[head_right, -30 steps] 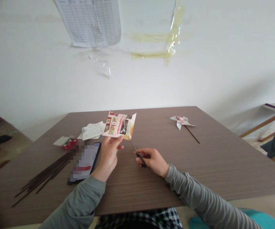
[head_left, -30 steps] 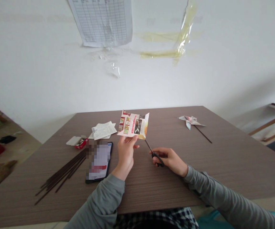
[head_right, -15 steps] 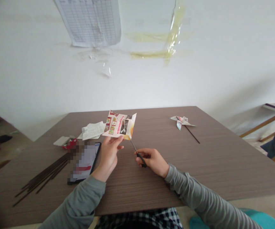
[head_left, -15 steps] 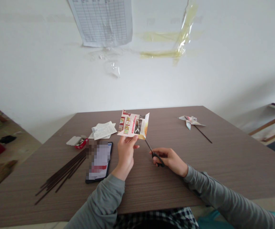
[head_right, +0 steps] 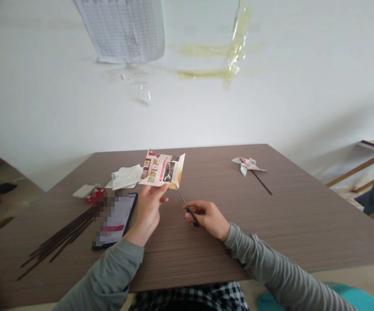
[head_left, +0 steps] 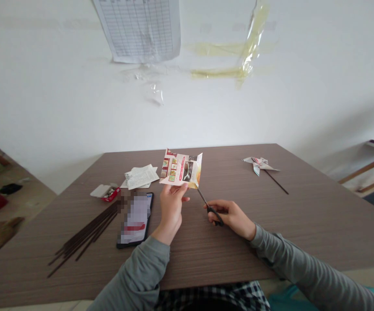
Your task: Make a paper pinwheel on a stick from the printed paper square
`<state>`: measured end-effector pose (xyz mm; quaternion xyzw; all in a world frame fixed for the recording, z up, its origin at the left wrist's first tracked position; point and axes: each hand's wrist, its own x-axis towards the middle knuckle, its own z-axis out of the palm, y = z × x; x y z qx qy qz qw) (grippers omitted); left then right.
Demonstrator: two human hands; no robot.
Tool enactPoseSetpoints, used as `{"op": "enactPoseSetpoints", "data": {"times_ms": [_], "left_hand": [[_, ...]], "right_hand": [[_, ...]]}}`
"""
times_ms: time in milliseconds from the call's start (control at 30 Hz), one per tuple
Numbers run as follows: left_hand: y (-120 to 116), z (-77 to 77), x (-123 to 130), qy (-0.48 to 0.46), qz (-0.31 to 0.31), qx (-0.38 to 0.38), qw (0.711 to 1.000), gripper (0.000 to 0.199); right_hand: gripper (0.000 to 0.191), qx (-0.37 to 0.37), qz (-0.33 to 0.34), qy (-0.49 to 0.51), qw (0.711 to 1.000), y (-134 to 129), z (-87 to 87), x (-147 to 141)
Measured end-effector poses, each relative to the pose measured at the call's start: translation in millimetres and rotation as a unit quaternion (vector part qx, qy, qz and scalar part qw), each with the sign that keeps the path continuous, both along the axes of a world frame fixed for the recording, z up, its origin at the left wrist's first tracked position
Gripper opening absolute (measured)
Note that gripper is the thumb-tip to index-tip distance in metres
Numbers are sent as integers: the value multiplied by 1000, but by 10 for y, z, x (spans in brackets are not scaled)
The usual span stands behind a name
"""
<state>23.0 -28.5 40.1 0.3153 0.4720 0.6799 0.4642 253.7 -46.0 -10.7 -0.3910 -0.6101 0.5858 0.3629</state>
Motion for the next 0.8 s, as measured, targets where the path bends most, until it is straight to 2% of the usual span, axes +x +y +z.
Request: {"op": "enactPoseSetpoints", "data": {"times_ms": [400, 800], "left_hand": [[-2, 4, 0, 9, -6, 7, 1000, 66], [22, 17, -10, 11, -4, 2, 1000, 61]], "right_hand": [[81, 11, -5, -18, 1000, 15, -30, 7], [78, 26, -10, -31, 999, 11, -13, 17]]}}
